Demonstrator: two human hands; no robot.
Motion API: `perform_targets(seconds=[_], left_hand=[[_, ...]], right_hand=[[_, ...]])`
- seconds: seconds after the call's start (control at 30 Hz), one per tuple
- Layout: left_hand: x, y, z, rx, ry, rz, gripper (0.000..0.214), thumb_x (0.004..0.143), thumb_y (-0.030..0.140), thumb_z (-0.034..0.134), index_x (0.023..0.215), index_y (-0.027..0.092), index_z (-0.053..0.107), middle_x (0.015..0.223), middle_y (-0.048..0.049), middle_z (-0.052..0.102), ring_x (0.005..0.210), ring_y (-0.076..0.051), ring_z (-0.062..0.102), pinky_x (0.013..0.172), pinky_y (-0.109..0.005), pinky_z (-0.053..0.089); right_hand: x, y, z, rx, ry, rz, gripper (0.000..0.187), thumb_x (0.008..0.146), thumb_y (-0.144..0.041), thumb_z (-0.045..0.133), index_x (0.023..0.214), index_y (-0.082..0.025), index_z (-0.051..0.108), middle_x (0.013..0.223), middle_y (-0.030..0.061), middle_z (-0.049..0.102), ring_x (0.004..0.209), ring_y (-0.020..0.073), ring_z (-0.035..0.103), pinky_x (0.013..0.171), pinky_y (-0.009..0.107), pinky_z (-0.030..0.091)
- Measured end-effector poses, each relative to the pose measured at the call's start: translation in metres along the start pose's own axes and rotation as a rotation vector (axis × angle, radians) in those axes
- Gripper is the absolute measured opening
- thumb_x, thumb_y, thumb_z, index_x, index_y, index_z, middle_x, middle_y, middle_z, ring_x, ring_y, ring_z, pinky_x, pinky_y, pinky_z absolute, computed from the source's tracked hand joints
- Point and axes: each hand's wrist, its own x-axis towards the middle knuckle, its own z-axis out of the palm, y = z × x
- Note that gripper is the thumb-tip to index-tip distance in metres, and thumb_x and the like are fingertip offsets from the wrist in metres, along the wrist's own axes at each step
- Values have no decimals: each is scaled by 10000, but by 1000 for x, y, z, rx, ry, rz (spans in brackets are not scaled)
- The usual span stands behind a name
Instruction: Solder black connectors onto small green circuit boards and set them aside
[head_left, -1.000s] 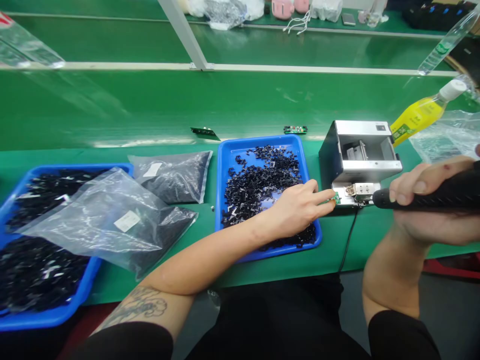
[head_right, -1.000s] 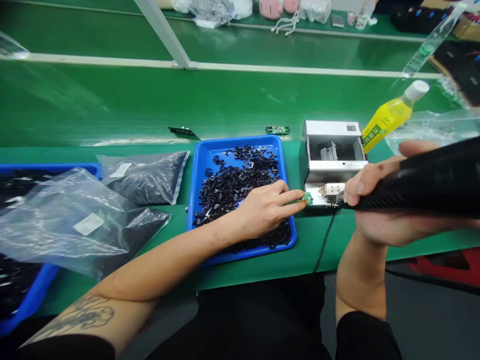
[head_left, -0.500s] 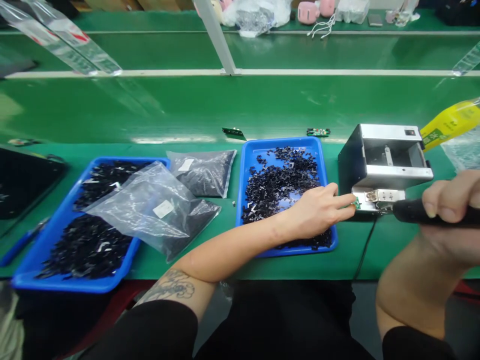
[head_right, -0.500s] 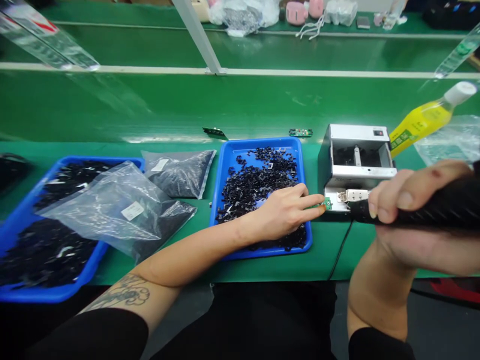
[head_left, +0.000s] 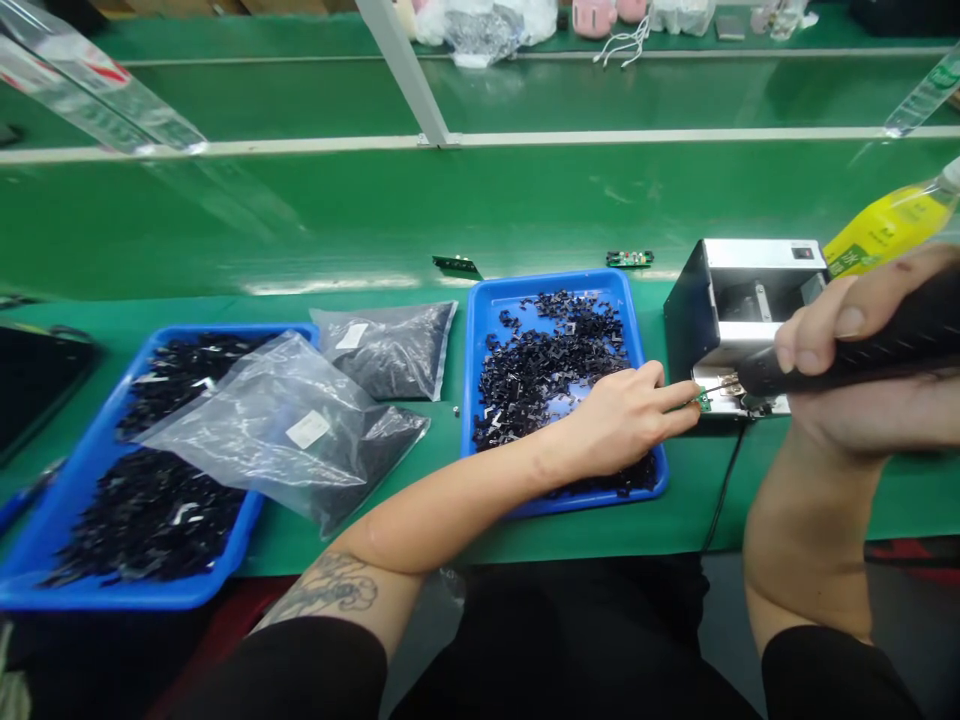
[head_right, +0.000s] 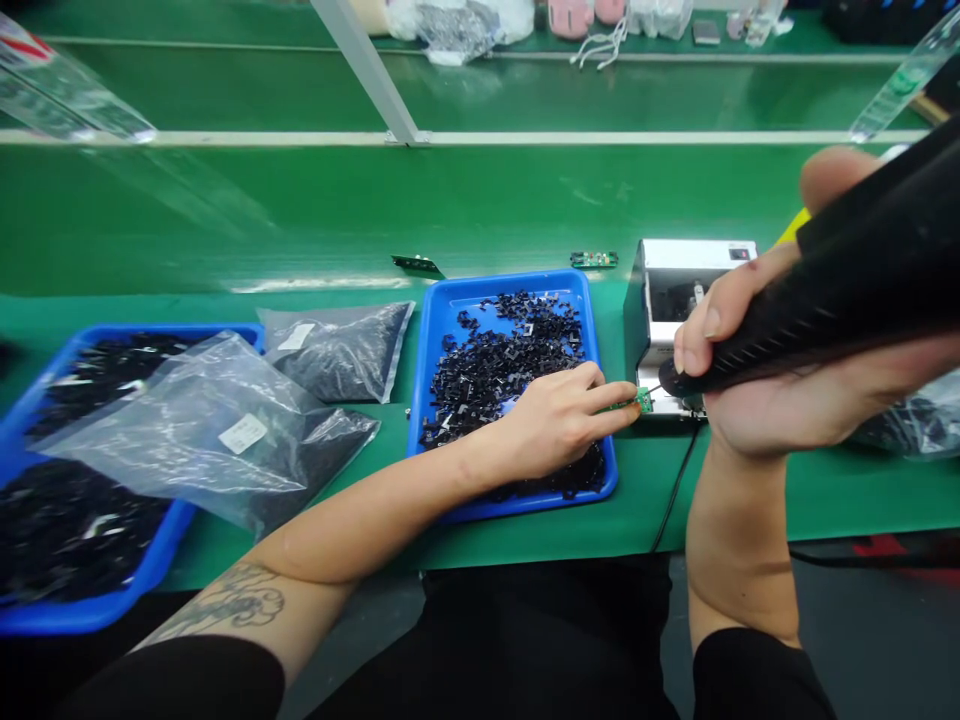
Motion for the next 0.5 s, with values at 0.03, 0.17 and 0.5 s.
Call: perform_targets(seconds=[0.03, 0.17, 0.5], left_hand=[[0, 0, 0, -1, 2, 1, 351, 1034, 156, 346, 1176, 212, 662, 1304, -21, 627, 909, -184, 486, 746, -307, 461], [0, 0, 0, 4, -7, 6, 344, 1027, 150, 357, 1179, 207, 660, 1312, -36, 624, 909, -184, 487, 750, -305, 456], [0, 0, -2, 15, -22, 6, 352, 1016, 140, 365, 1217, 197, 648, 1324, -52, 617, 904, -195, 495, 742, -305, 464]], right_hand=[[1, -2, 5, -62, -20, -115, 867, 769, -908, 223, 1206, -300, 659, 595, -26, 482, 457, 100, 526, 389, 235, 423], [4, -4, 16, -100, -90, -197, 731, 725, -873, 463, 1067, -275, 709, 544, -49, 484, 426, 92, 505, 329, 224, 383], [-5, 2, 28, -141, -79, -141, 666, 783, -868, 440, 957, -246, 604, 547, -71, 484, 388, 59, 421, 326, 207, 367]])
